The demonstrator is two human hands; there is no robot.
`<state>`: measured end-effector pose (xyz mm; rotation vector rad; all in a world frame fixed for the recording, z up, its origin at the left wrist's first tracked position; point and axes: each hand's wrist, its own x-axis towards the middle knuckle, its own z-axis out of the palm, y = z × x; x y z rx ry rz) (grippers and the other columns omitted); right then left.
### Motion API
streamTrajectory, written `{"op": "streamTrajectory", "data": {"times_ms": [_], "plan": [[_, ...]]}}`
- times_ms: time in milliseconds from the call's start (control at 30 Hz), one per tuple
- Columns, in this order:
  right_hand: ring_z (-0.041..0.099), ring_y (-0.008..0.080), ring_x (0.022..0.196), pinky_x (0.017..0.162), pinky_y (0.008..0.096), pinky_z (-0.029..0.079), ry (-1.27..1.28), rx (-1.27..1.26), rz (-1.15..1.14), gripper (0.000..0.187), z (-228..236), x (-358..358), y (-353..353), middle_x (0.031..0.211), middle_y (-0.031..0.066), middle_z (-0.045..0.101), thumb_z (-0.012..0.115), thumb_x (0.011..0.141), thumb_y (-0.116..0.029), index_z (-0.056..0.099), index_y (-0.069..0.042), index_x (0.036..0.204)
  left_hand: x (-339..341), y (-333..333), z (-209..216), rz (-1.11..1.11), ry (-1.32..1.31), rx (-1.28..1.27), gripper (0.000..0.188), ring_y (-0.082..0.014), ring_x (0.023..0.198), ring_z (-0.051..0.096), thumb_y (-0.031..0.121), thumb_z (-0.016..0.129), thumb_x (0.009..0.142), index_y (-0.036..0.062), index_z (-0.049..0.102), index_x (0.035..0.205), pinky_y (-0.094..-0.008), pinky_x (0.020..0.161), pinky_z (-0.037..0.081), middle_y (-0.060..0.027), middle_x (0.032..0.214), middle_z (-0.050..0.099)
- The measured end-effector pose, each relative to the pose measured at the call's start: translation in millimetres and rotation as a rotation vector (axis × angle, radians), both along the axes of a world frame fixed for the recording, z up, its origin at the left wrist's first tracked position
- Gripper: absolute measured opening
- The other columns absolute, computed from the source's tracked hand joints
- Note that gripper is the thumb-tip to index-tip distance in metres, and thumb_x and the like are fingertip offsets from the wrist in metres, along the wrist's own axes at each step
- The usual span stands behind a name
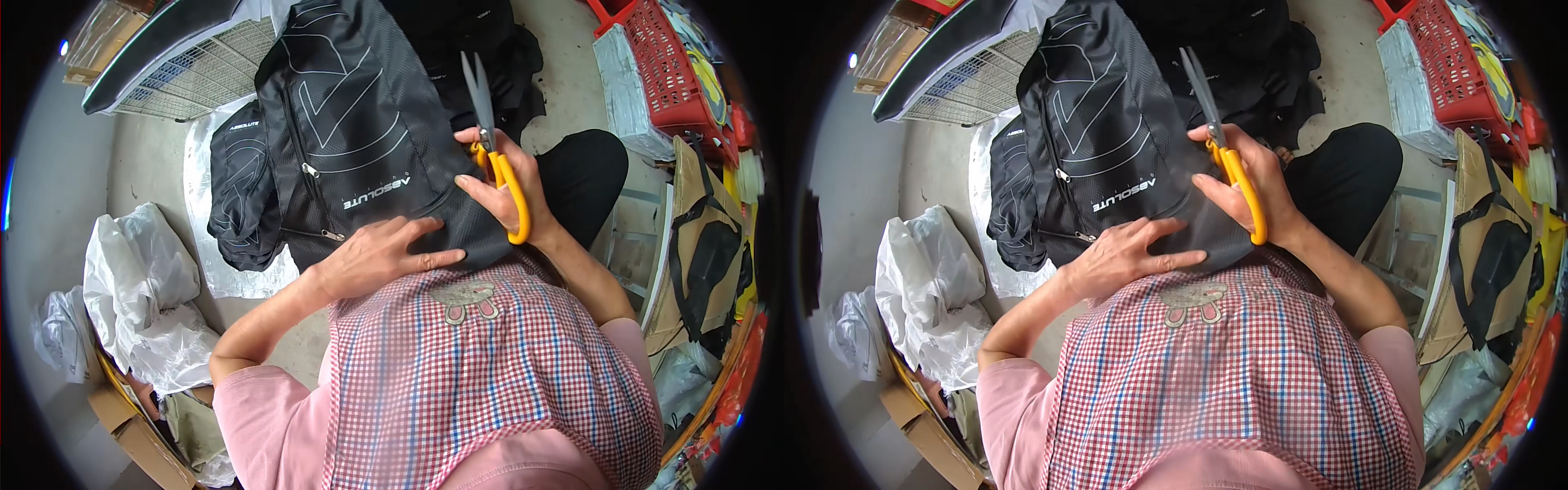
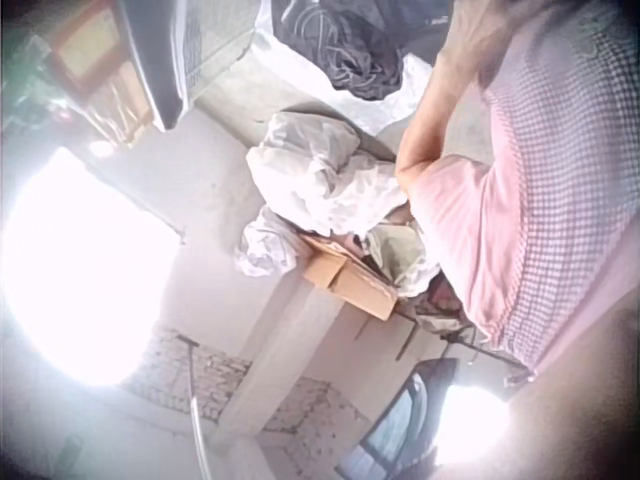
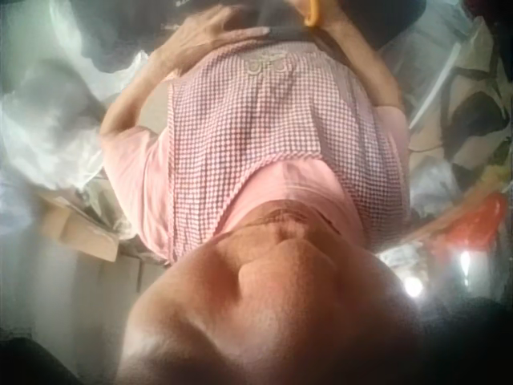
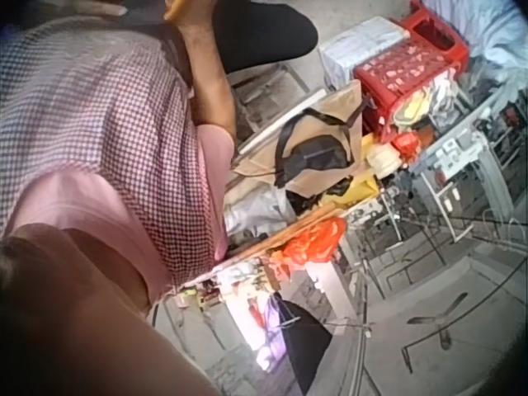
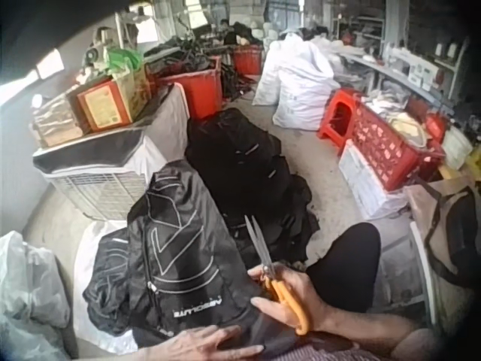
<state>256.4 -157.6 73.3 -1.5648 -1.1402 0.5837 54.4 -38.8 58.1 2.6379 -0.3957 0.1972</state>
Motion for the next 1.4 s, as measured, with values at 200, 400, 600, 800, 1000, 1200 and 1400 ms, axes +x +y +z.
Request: {"op": "streamTrajectory", "data": {"times_ms": [200, 400, 600, 800, 1000, 1200, 1400], "plan": [[0.049, 0.0120, 0.072, 0.066, 0.0205, 0.042, -0.016, -0.013, 0.091, 0.042, 15.6, -1.0, 12.7, 0.098, 0.0023, 0.059, 0.067, 0.072, 0.002, 0.057, -0.006, 0.112, 32.5, 59.0, 53.8, 0.141, -0.023, -0.533, 0.040, -0.0163, 0.068, 0.056, 0.016, 0.076, 0.071, 0.0095, 0.062, 0.109, -0.0244, 0.058, 0.049, -0.0098, 0.118, 0.055], [0.050, 0.0118, 0.074, 0.068, 0.0212, 0.043, -0.033, 0.168, 0.086, 0.043, 29.2, -12.0, 24.1, 0.100, 0.0025, 0.059, 0.067, 0.073, 0.002, 0.057, -0.007, 0.114, 74.0, 69.7, 51.3, 0.297, -0.133, -0.477, 0.039, -0.0147, 0.064, 0.055, 0.026, 0.081, 0.068, 0.0047, 0.064, 0.095, -0.0258, 0.057, 0.047, -0.0040, 0.094, 0.063], [0.049, 0.0131, 0.073, 0.067, 0.0223, 0.043, -0.015, 0.121, 0.053, 0.044, 28.8, -8.6, 25.2, 0.096, 0.0035, 0.057, 0.067, 0.075, -0.004, 0.056, -0.007, 0.118, 80.1, 80.4, 47.3, 0.263, 0.145, -0.527, 0.032, -0.0102, 0.059, 0.052, 0.023, 0.082, 0.068, 0.0039, 0.067, 0.087, -0.0242, 0.055, 0.043, -0.0004, 0.077, 0.064], [0.052, 0.0148, 0.067, 0.060, 0.0244, 0.043, -0.115, -0.119, 0.211, 0.052, 37.2, 26.1, 3.0, 0.089, 0.0054, 0.055, 0.072, 0.074, -0.006, 0.054, -0.005, 0.123, 76.8, 85.5, 37.7, 0.258, 0.253, -0.921, 0.021, -0.0060, 0.053, 0.043, 0.019, 0.081, 0.071, 0.0038, 0.072, 0.082, -0.0203, 0.051, 0.037, 0.0035, 0.068, 0.061], [0.044, 0.0161, 0.066, 0.058, 0.0274, 0.036, -0.409, -0.270, 0.336, 0.065, 37.6, 41.3, -18.9, 0.081, 0.0047, 0.048, 0.074, 0.072, -0.025, 0.051, -0.003, 0.129, 80.2, 86.4, 47.6, 0.268, 0.373, -0.958, 0.018, -0.0036, 0.050, 0.037, 0.019, 0.078, 0.075, 0.0049, 0.074, 0.085, -0.0177, 0.047, 0.032, 0.0061, 0.060, 0.055], [0.049, 0.0151, 0.062, 0.053, 0.0261, 0.041, -0.524, -0.254, 0.335, 0.057, 44.8, 36.7, -17.5, 0.082, 0.0070, 0.053, 0.077, 0.068, -0.007, 0.056, -0.002, 0.122, 80.0, 83.8, 39.2, 0.256, 0.332, -0.960, 0.014, -0.0041, 0.050, 0.036, 0.018, 0.076, 0.076, 0.0051, 0.074, 0.082, -0.0176, 0.046, 0.031, 0.0068, 0.057, 0.051], [0.049, 0.0169, 0.059, 0.052, 0.0263, 0.042, -0.479, -0.240, 0.329, 0.052, 31.7, 40.6, -25.2, 0.080, 0.0097, 0.056, 0.074, 0.066, -0.003, 0.059, 0.000, 0.116, 80.0, 78.4, 48.6, 0.286, 0.374, -0.924, 0.012, -0.0043, 0.049, 0.035, 0.015, 0.075, 0.076, 0.0054, 0.075, 0.083, -0.0173, 0.046, 0.031, 0.0069, 0.057, 0.050]]}}
